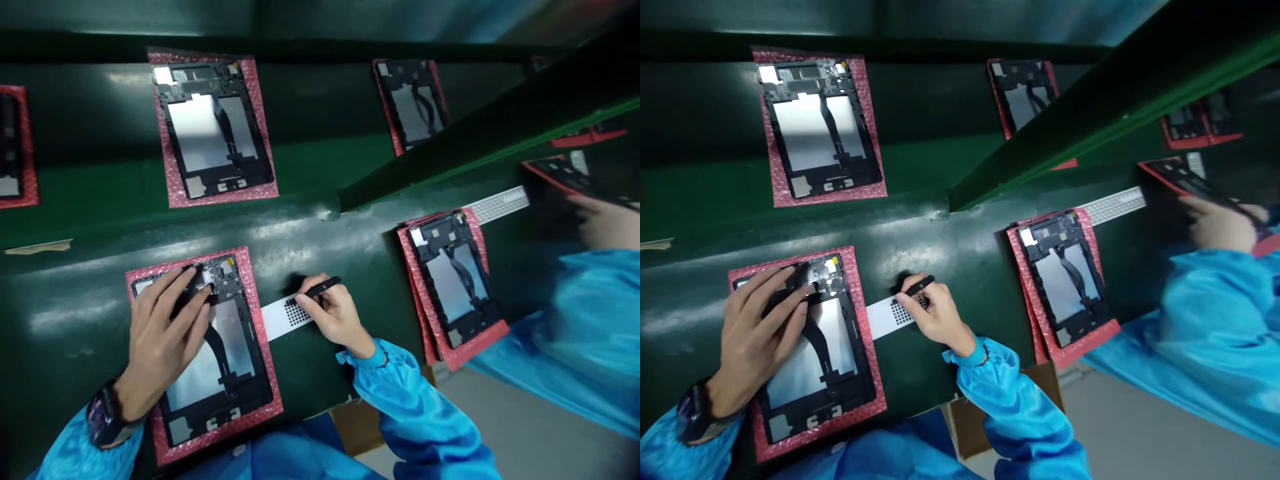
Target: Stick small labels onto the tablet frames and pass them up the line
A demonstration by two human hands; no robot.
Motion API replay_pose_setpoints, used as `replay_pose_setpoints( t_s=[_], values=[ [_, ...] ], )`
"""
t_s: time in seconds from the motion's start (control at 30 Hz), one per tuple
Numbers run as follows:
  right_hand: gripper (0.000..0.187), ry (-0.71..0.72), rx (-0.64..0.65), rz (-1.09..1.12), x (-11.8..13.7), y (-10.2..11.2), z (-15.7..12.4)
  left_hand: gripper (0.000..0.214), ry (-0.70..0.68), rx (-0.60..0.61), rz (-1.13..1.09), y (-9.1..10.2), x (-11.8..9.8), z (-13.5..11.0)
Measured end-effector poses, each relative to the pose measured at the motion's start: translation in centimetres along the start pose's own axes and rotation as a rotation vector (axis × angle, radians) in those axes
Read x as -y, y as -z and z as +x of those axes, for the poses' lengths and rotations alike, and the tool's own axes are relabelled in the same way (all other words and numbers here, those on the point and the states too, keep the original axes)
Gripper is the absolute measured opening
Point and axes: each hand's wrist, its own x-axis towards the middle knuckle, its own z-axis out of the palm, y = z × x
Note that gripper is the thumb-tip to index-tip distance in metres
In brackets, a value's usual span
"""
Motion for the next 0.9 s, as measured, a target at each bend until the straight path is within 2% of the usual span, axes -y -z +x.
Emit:
replay_pose_setpoints(
  t_s=[0.1, 0.3, 0.37, 0.43, 0.53, 0.67, 0.77, 0.9],
  values=[
    [0.014, 0.006, 0.037, -0.011, -0.1, 0.4, 0.3, 0.053, 0.014, 0.014, 0.016, 0.3, -0.4, 0.0],
    [0.020, -0.219, 0.060, 0.244, 0.6, 2.1, 0.5, 0.055, 0.029, 0.035, -0.011, 0.0, -1.6, -0.9],
    [0.019, -0.213, 0.050, 0.271, 1.5, 1.9, 0.8, 0.057, 0.017, 0.040, -0.006, -0.4, -2.1, -1.2],
    [0.014, -0.129, 0.056, 0.228, 2.4, 0.6, 1.5, 0.060, 0.008, 0.046, 0.021, -0.9, -2.5, -1.5],
    [0.008, -0.011, 0.136, 0.195, 2.9, -2.8, 3.6, 0.059, 0.025, 0.049, 0.066, -1.7, -2.8, -1.7],
    [0.010, 0.039, 0.205, 0.233, 1.8, -6.7, 6.2, 0.047, 0.040, 0.056, 0.059, -2.6, -2.9, -2.1],
    [0.011, 0.053, 0.201, 0.222, 0.6, -7.3, 6.6, 0.040, 0.043, 0.046, 0.037, -3.0, -3.2, -2.2],
    [0.011, 0.092, 0.178, 0.149, 0.0, -6.7, 6.0, 0.037, 0.043, 0.040, 0.038, -3.6, -3.8, -2.1]
  ],
)
